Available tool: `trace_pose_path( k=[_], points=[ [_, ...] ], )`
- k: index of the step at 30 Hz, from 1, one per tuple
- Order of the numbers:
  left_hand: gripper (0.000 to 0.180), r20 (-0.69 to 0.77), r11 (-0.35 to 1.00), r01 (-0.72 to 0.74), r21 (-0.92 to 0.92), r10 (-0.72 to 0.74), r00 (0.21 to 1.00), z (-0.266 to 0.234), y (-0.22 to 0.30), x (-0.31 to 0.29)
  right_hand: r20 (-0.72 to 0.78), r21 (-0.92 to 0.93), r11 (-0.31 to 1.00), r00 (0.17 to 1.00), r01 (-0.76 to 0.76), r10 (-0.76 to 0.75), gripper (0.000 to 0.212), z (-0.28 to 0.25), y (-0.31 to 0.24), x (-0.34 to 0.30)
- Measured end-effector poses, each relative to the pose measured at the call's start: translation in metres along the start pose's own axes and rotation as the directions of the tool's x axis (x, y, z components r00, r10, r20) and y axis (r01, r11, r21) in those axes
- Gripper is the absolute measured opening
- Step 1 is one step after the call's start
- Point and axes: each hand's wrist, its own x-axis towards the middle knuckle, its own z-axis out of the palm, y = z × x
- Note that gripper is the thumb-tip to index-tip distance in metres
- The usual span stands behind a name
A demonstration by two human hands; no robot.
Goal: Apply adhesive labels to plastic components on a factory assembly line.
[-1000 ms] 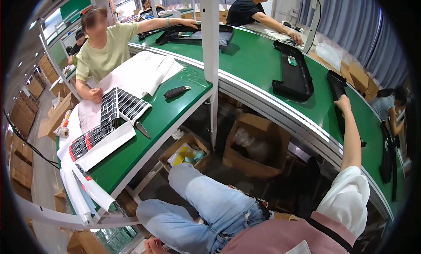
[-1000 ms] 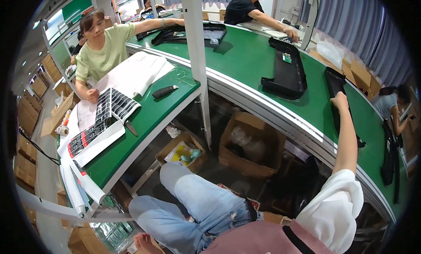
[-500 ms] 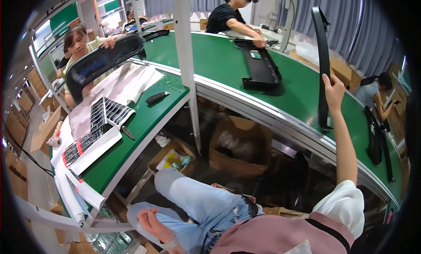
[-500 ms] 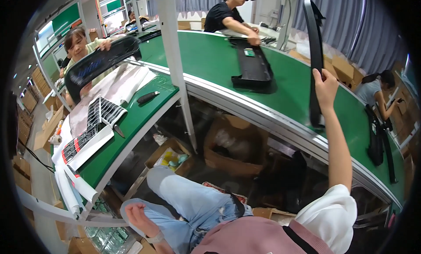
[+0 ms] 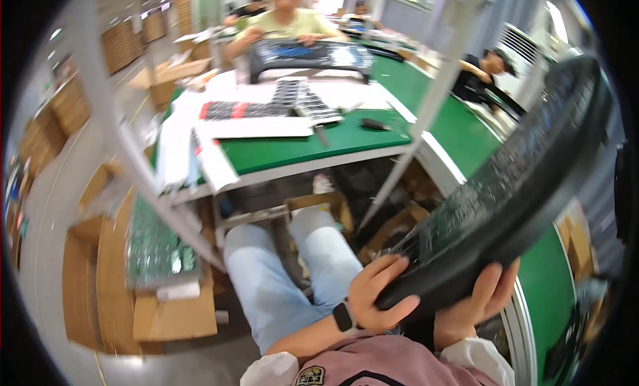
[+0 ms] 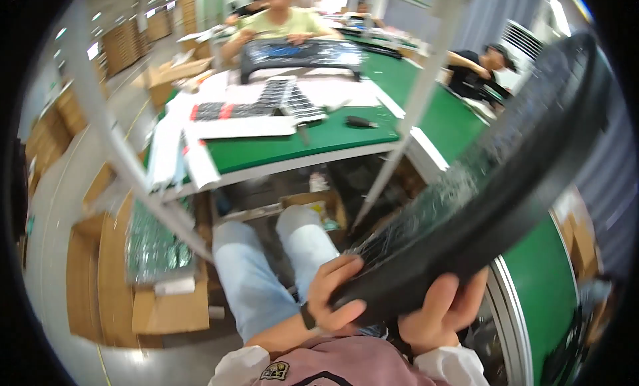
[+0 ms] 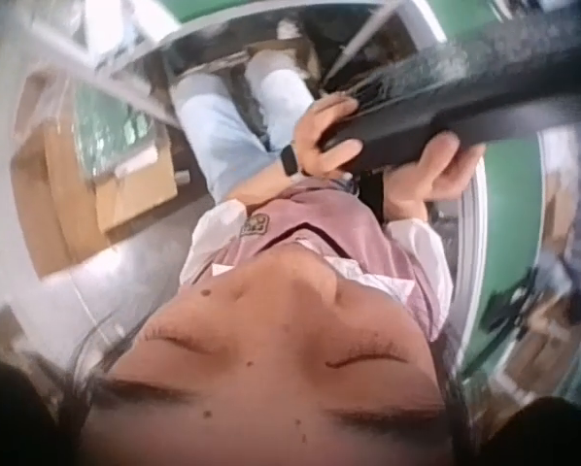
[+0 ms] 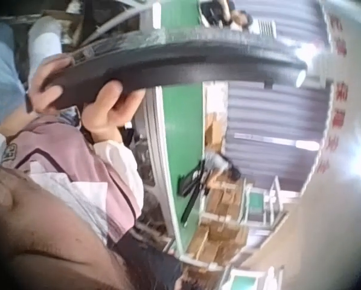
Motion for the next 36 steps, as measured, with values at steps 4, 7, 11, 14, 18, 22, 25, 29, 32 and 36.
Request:
trace_pose_path(
  k=[4,7,11,14,18,22,25,29,32,36],
  points=[
    [0.036,-0.019,0.883,0.469,0.022,-0.469,0.883,-0.104,0.039,0.007,0.689,-0.102,0.995,0.723,0.015,0.059,0.042,0.004,0.002,0.009],
    [0.040,-0.086,0.475,0.880,-0.029,-0.878,0.471,-0.157,0.057,0.000,0.821,-0.126,0.977,0.570,0.170,0.007,0.023,0.048,0.015,0.009],
    [0.041,-0.059,0.148,0.955,-0.258,-0.989,0.137,-0.207,0.064,-0.045,0.850,0.025,0.972,0.506,0.234,-0.144,0.014,0.077,0.031,0.007],
    [0.039,-0.092,0.040,0.970,-0.241,-0.996,0.018,-0.236,0.067,-0.077,0.867,0.062,0.939,0.449,0.337,-0.218,0.032,0.122,0.075,0.002],
    [0.038,-0.133,-0.091,0.970,-0.226,-0.983,-0.123,-0.259,0.060,-0.108,0.897,0.052,0.846,0.347,0.530,-0.273,0.067,0.211,0.133,-0.015],
    [0.031,-0.198,-0.005,0.945,0.328,-0.978,0.063,-0.268,0.041,-0.108,0.862,0.008,0.680,0.339,0.734,-0.377,0.059,0.275,0.201,-0.031],
    [0.025,-0.300,0.035,0.725,0.688,-0.896,0.327,-0.259,0.034,-0.061,0.789,0.062,0.742,0.422,0.668,-0.446,0.049,0.284,0.215,-0.032],
    [0.033,-0.440,0.210,0.952,-0.224,-0.893,0.094,-0.254,0.007,-0.015,0.746,0.159,0.786,0.449,0.597,-0.492,0.040,0.235,0.180,-0.048],
    [0.037,-0.463,0.292,0.869,-0.399,-0.882,0.084,-0.236,-0.046,0.011,0.823,0.201,0.788,0.336,0.581,-0.458,0.037,0.184,0.170,-0.061],
    [0.032,-0.467,0.341,0.926,-0.161,-0.853,0.233,-0.231,-0.076,0.008,0.912,0.323,0.853,0.106,0.410,-0.396,0.041,0.152,0.164,-0.064]
  ],
)
